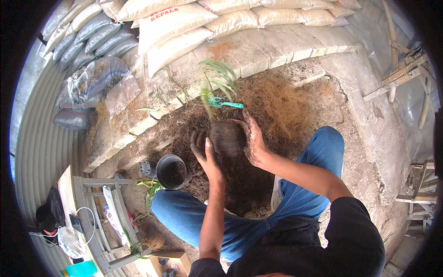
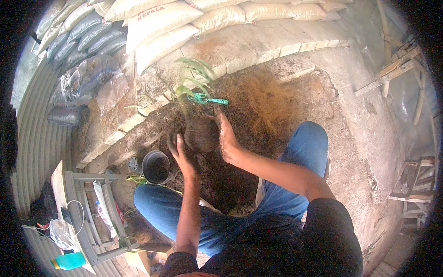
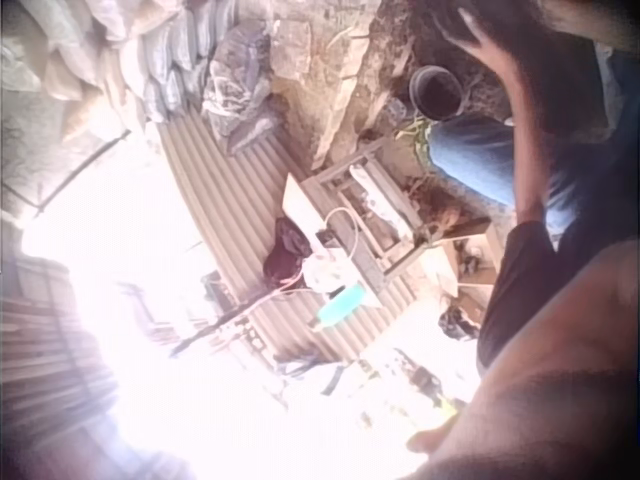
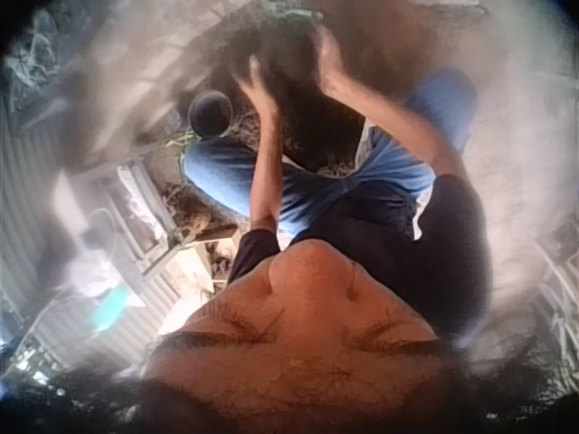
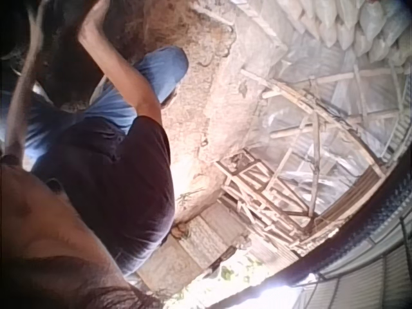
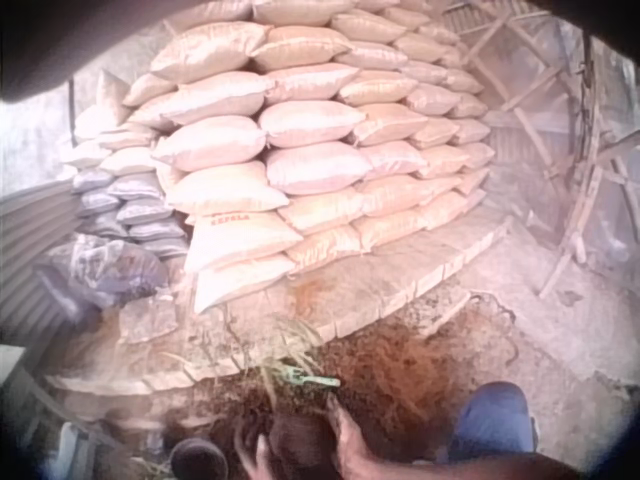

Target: The person sits on the ground and packs soil around the root ball of a small plant by hand. They then wrap the root ball in a layer of coconut coir, forming a neat bundle.

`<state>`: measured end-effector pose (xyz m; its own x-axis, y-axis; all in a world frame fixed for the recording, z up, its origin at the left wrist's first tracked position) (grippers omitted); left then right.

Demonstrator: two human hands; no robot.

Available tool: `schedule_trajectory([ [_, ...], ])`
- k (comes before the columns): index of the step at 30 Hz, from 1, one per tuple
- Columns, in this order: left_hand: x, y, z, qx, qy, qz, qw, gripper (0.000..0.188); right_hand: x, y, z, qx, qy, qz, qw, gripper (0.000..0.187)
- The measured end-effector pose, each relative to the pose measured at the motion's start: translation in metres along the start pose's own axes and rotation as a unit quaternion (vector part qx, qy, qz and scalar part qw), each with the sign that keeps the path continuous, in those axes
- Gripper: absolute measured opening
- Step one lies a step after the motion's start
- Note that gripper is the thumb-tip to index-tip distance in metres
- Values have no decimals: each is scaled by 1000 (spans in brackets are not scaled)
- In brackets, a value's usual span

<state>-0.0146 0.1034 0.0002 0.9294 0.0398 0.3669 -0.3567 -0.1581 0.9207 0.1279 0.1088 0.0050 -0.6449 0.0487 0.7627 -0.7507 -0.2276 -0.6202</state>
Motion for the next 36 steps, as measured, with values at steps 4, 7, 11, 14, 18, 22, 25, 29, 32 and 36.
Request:
schedule_trajectory([
  [4, -8, -44, -11, -141, -58, 224, 963, 48, -7, -11, -13, -48, -9, 232, 971, 69],
  [7, 13, -32, -2, -184, -72, 293, 935, 45, -18, -9, -17, -69, -18, 224, 972, 64],
  [11, 12, -31, 5, -179, -78, 173, 965, 46, -13, 21, -9, 39, 7, 129, 991, 49],
  [14, 9, -32, 6, -111, -94, 68, 987, 52, -19, 35, -7, 64, 7, 48, 997, 43],
  [18, 25, -5, 0, -13, -170, 23, 985, 75, -19, 31, -12, 50, -35, -29, 998, 44],
  [22, 25, 8, -4, 4, -156, -66, 986, 94, -16, 17, -13, 11, -6, 21, 1000, 50],
  [25, 5, -5, -8, -16, -80, -35, 996, 89, -24, 8, -15, -61, 44, 189, 979, 56],
  [29, -13, -12, -4, -22, 14, -29, 999, 80, -9, 8, -6, -74, 1, 305, 949, 62],
  [32, -11, -15, 6, -48, 33, 54, 997, 68, -9, 32, -12, -40, -46, 302, 951, 60],
  [36, -5, -12, 9, -2, -11, 115, 993, 62, -28, 39, -16, 74, -3, 204, 976, 50],
])
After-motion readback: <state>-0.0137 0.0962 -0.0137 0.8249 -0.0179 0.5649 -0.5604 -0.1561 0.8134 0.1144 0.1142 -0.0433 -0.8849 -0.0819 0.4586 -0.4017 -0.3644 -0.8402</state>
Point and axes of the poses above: each hand's wrist, its own z-axis away from the middle knuckle, its own x-axis out of the palm, y = z × x, the point moved 9 cm from there along -z, towards the middle knuckle, and after that the axes turned 10 degrees about -y, right-handed, at the moved point
